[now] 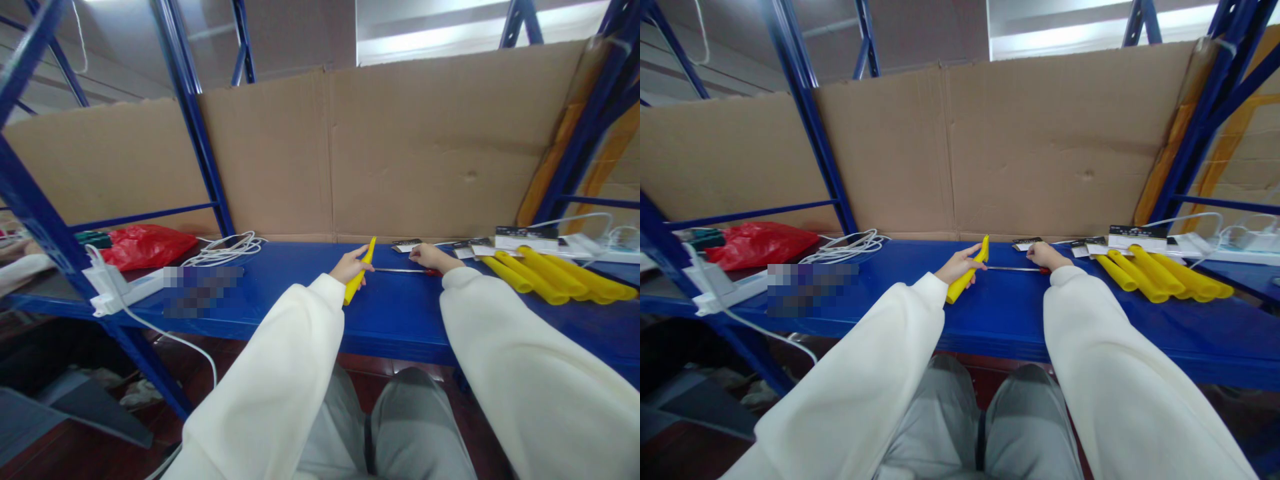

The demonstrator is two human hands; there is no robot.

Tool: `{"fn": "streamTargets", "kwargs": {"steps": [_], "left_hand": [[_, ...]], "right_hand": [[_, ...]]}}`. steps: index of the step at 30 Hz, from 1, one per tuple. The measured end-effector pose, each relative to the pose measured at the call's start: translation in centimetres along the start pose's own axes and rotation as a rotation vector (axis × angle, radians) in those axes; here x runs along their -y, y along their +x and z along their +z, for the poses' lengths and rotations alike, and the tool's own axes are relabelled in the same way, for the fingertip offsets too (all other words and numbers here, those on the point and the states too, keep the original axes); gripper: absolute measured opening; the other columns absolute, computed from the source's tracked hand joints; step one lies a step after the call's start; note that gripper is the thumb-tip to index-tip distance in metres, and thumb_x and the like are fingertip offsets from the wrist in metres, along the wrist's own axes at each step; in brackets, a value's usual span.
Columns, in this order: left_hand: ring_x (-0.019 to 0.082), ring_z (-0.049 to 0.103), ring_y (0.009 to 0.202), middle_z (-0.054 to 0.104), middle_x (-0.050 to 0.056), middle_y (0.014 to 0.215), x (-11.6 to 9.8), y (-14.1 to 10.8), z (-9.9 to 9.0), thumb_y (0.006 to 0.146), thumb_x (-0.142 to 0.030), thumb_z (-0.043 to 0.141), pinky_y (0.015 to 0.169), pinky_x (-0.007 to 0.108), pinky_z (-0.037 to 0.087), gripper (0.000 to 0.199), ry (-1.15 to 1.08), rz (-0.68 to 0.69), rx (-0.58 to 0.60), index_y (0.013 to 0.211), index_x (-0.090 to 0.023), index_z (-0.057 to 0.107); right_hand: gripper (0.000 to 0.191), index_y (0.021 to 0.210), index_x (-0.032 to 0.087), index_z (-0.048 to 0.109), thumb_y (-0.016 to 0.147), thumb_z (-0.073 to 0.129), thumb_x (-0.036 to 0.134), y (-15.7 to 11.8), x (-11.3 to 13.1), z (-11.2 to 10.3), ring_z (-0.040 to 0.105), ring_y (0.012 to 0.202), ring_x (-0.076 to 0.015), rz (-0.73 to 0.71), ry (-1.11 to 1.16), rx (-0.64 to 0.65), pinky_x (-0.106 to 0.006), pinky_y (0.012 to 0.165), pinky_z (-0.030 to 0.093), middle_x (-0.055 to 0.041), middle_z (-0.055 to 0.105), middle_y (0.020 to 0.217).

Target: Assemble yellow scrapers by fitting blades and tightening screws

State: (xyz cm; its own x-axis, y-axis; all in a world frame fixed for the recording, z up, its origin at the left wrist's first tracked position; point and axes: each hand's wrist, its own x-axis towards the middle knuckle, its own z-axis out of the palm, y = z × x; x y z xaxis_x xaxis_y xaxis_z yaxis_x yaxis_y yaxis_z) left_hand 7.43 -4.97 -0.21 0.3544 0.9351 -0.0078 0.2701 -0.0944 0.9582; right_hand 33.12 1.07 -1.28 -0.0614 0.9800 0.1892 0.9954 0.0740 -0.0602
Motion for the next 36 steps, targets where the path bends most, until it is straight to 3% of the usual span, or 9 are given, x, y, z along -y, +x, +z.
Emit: {"fn": "streamTargets", "kwargs": {"steps": [4,10,17,21,25,30,36], "left_hand": [[0.006,0.051,0.040,0.071,0.002,0.087,-0.1,-0.1,0.1,0.080,-0.006,0.061,0.042,0.020,0.044,0.083,-0.009,-0.008,0.001,0.153,-0.029,0.031],[0.007,0.050,0.039,0.068,-0.001,0.077,-0.3,-0.4,0.0,0.081,-0.003,0.057,0.039,0.018,0.040,0.081,-0.100,-0.020,0.022,0.154,-0.027,0.029],[0.007,0.054,0.043,0.071,0.006,0.096,-0.8,-0.7,-0.3,0.080,-0.004,0.060,0.040,0.019,0.041,0.085,-0.170,-0.089,0.041,0.155,-0.025,0.025],[0.007,0.059,0.048,0.067,0.012,0.113,-0.8,-0.3,-0.4,0.083,-0.003,0.053,0.043,0.019,0.046,0.078,-0.252,-0.100,-0.051,0.154,-0.024,0.028],[0.010,0.066,0.056,0.064,0.014,0.118,-0.5,0.0,-0.6,0.082,-0.001,0.050,0.048,0.020,0.051,0.076,-0.338,-0.098,-0.088,0.152,-0.023,0.028],[0.017,0.072,0.071,0.061,0.017,0.128,-0.2,0.1,-0.7,0.082,0.000,0.051,0.061,0.028,0.059,0.076,-0.431,-0.080,0.000,0.151,-0.022,0.028],[0.019,0.073,0.077,0.065,0.017,0.124,0.0,0.1,-0.8,0.083,-0.003,0.054,0.065,0.029,0.060,0.067,-0.441,-0.030,0.169,0.146,-0.019,0.038]], "right_hand": [[0.018,0.091,0.018,0.078,0.084,0.061,0.021,-0.2,0.6,-0.4,0.070,0.083,-0.0204,-0.019,-0.021,-0.018,-0.023,0.077,0.049,-0.0080,0.077,0.089],[0.025,0.094,0.012,0.076,0.083,0.053,0.011,-0.8,1.8,-1.0,0.070,0.089,-0.0235,0.010,-0.082,0.029,-0.026,0.078,0.049,-0.0148,0.076,0.095],[0.025,0.091,0.011,0.073,0.080,0.051,0.005,-0.8,1.6,-0.9,0.068,0.092,-0.0225,0.032,0.003,0.014,-0.025,0.078,0.047,-0.0153,0.074,0.097],[0.017,0.085,0.014,0.068,0.081,0.052,0.010,-0.2,1.9,-0.8,0.066,0.084,-0.0208,0.006,0.206,-0.136,-0.027,0.077,0.047,-0.0114,0.074,0.091],[0.010,0.074,0.018,0.061,0.081,0.053,0.016,0.1,3.5,-0.5,0.061,0.076,-0.0187,-0.114,0.504,-0.249,-0.030,0.077,0.048,-0.0069,0.069,0.079],[0.011,0.073,0.021,0.054,0.080,0.055,0.030,0.1,6.2,-0.2,0.056,0.076,-0.0178,-0.292,0.832,-0.358,-0.035,0.080,0.048,-0.0037,0.063,0.078],[0.016,0.072,0.022,0.051,0.077,0.058,0.036,0.0,7.7,0.4,0.055,0.081,-0.0186,-0.394,0.978,-0.349,-0.037,0.084,0.048,-0.0018,0.058,0.077]]}}
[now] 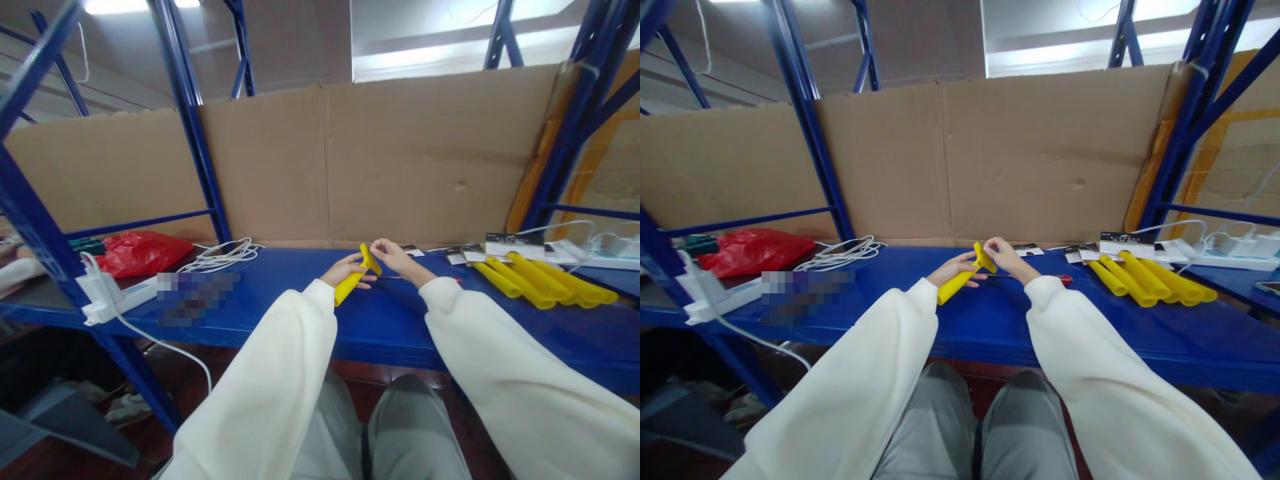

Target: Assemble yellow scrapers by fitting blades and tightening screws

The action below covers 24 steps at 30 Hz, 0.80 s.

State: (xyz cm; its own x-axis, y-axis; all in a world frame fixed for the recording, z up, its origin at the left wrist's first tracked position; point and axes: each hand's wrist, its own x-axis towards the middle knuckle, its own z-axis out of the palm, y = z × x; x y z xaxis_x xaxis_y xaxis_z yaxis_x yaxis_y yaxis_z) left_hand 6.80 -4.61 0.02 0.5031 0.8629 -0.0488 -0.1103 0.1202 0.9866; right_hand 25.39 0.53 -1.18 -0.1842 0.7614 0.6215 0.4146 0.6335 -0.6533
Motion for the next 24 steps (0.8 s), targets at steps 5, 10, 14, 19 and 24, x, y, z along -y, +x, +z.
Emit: {"fn": "streamTargets", "kwargs": {"steps": [5,10,14,19,24], "left_hand": [[0.020,0.074,0.074,0.065,0.017,0.124,0.0,0.2,-0.3,0.082,-0.004,0.059,0.060,0.027,0.058,0.066,0.001,0.038,0.064,0.144,-0.019,0.041],[0.016,0.072,0.065,0.065,0.015,0.119,0.1,0.4,-0.5,0.083,-0.004,0.058,0.049,0.021,0.051,0.061,0.042,0.055,0.054,0.141,-0.018,0.044],[0.015,0.070,0.062,0.066,0.012,0.109,0.2,0.4,-0.6,0.082,-0.006,0.061,0.045,0.019,0.047,0.060,0.046,0.064,0.072,0.139,-0.018,0.045],[0.013,0.067,0.061,0.064,0.007,0.099,0.3,0.5,-0.6,0.081,-0.005,0.060,0.043,0.018,0.044,0.057,0.055,0.065,0.090,0.135,-0.019,0.046],[0.011,0.065,0.058,0.062,0.005,0.099,0.5,0.7,-0.9,0.078,-0.007,0.063,0.042,0.017,0.043,0.058,0.096,0.075,0.104,0.133,-0.021,0.048]], "right_hand": [[0.017,0.074,0.022,0.051,0.077,0.058,0.038,-0.3,0.2,0.0,0.055,0.084,-0.0194,-0.011,0.031,0.008,-0.038,0.083,0.048,-0.0020,0.057,0.078],[0.015,0.075,0.022,0.053,0.076,0.057,0.037,-0.6,0.9,-0.1,0.055,0.083,-0.0194,-0.024,0.022,0.012,-0.039,0.084,0.047,-0.0024,0.058,0.080],[0.013,0.074,0.022,0.054,0.074,0.059,0.035,-0.8,1.0,0.0,0.056,0.083,-0.0192,-0.027,0.032,-0.001,-0.039,0.086,0.047,-0.0021,0.059,0.080],[0.017,0.077,0.023,0.053,0.071,0.066,0.032,-1.0,0.5,0.2,0.059,0.081,-0.0176,0.108,0.127,-0.034,-0.037,0.084,0.050,-0.0018,0.063,0.083],[0.017,0.084,0.021,0.060,0.074,0.068,0.033,-1.1,0.5,0.0,0.061,0.078,-0.0170,0.217,0.193,0.087,-0.035,0.081,0.051,-0.0033,0.066,0.084]]}}
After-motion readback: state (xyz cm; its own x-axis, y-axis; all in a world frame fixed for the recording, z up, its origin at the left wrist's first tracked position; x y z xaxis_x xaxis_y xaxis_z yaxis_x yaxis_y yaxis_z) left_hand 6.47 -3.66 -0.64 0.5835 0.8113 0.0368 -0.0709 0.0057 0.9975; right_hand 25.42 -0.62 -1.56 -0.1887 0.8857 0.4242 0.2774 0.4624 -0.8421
